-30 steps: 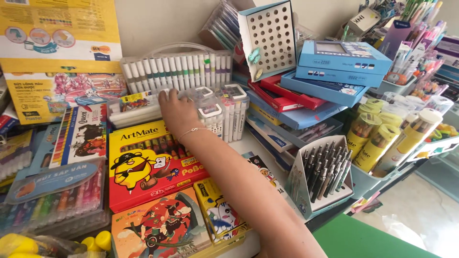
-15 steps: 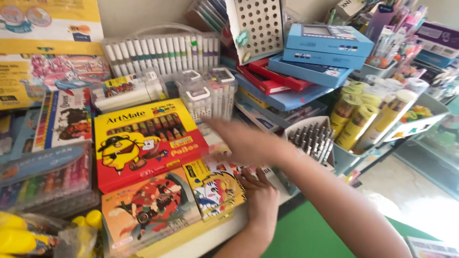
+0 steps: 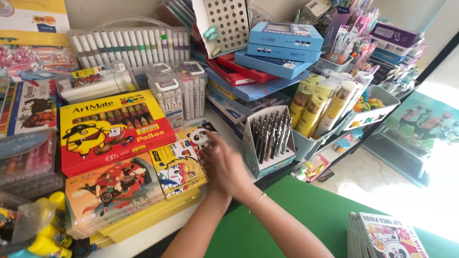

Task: Wipe down toy packaging with a cloth and stack it neatly on a table or shelf.

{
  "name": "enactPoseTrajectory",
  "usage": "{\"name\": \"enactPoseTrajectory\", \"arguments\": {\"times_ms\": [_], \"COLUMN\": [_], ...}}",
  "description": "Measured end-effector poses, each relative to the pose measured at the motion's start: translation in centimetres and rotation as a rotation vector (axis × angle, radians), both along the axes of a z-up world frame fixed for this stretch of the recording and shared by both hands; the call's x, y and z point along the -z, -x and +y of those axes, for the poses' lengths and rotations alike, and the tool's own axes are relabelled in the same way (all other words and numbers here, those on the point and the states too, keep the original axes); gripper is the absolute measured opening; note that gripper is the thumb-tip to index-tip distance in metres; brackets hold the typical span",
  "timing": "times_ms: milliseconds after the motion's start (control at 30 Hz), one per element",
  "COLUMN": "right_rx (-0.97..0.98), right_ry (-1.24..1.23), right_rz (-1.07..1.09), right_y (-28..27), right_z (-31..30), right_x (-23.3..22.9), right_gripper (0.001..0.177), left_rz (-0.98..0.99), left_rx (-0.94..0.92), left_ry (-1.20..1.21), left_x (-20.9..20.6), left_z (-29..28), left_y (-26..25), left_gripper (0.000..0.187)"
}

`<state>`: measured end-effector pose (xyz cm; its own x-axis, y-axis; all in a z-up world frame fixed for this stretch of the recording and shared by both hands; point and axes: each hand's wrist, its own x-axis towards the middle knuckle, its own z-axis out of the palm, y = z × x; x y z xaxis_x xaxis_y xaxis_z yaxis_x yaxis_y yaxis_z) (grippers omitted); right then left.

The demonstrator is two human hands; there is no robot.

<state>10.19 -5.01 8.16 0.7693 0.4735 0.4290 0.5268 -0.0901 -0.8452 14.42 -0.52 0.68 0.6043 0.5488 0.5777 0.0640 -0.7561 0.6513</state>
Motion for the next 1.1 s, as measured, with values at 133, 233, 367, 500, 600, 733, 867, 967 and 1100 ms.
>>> {"name": "enactPoseTrajectory", "arguments": {"times_ms": [133, 233, 367, 500, 600, 733, 867, 967, 1100], "right_rx": [0.317, 0.254, 0.24, 0.153, 0.023, 0.141, 0.295, 0.373, 0.399], "right_ry": [0.06, 0.128, 0.078, 0.112, -0.181, -0.251, 0.03, 0.064, 0.075], "right_rz": [-0.111, -0.346, -0.032, 0.053, 0.235, 0.282, 0.033, -0.216, -0.404], "right_y": [-5.0, -7.2, -8.5, -11.5, -13.5, -11.3, -9.1, -9.7, -10.4], "right_z": [-1.3, -1.6, -0.7, 0.3, 0.7, -0.2, -1.1, -1.0, -0.8], "right_x": [3.8, 5.1, 5.4, 8.5, 10.6, 8.1, 6.6, 8.3, 9.8], "right_gripper": [0.033, 0.026, 0.031, 0.034, 0.04, 0.047, 0.04, 0.03, 0.025], "left_rz": [0.751, 0.629, 0.603, 0.282, 0.467, 0.447, 0.279, 0.358, 0.347], "left_rx": [-0.071, -0.131, -0.004, 0.046, 0.08, 0.108, -0.208, -0.371, -0.296], "left_ry": [-0.668, -0.617, -0.524, -0.52, -0.574, -0.622, -0.821, -0.889, -0.772], "left_x": [2.2, 4.1, 5.6, 7.5, 3.8, 3.0, 3.0, 3.2, 4.2], "left_z": [1.1, 1.4, 2.6, 3.7, 3.2, 2.8, 2.4, 2.3, 3.0], "left_y": [-1.7, -3.2, -3.0, -3.2, -0.9, 0.0, 0.6, 0.4, -0.6], "left_gripper": [0.061, 0.058, 0.054, 0.057, 0.045, 0.041, 0.046, 0.041, 0.039]}}
